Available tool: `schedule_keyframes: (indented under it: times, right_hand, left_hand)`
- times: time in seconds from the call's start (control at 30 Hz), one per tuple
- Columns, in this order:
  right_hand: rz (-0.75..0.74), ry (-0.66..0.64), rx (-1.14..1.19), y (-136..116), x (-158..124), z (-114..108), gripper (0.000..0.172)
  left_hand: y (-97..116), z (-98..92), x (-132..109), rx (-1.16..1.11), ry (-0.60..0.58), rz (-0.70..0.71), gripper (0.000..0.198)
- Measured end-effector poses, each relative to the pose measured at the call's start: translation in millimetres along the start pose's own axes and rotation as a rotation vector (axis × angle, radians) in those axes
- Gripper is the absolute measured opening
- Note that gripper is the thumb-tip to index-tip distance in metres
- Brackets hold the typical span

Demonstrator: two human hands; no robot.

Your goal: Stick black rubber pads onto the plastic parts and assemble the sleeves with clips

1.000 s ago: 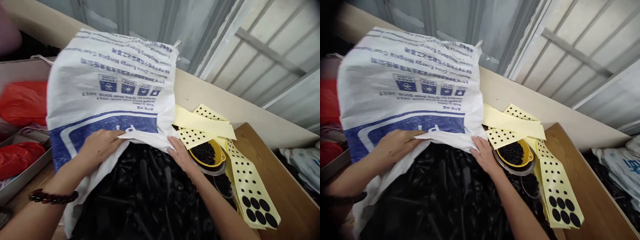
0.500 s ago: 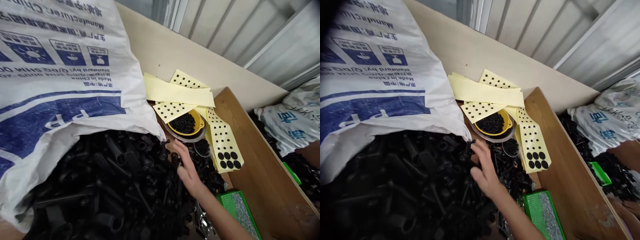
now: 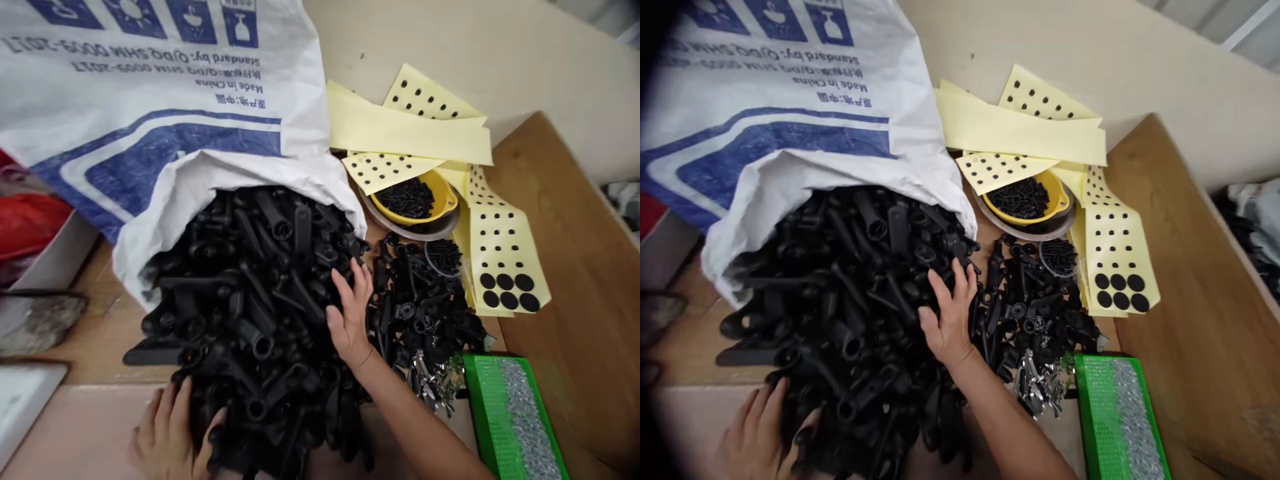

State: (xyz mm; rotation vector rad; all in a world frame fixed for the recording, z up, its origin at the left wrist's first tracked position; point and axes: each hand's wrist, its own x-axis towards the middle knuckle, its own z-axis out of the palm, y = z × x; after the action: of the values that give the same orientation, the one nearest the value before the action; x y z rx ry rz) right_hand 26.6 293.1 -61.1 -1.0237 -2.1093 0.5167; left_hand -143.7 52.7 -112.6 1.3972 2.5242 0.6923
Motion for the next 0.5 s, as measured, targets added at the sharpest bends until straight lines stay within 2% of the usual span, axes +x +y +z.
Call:
schedule_keyframes:
  times: [0.07,0.13,0.27,0.5]
  right_hand:
    - [-0.02,0.008,0.007,1.2,-2.7,-2.0,0.044]
    - [-0.042,0.011,0.022,3.4,-6.1,-3.9,0.045]
    - [-0.077,0.054,0.04,9.6,-10.4,-3.6,0.045]
    - [-0.076,0.1,0.131,19.6,-11.8,-5.4,0.05]
  left_hand:
    - [4.9,3.0,-1.1,-0.004,0.089,-0.037,0.061]
    - [11.5,2.8,-1.7,-0.105,0.158,-0.045,0.06]
    - [17.8,1.4,-7.2,-0.091,0.196,-0.082,0.058]
    - [9.9,7.8,-14.7,-0.08,0.254,-0.069,0.054]
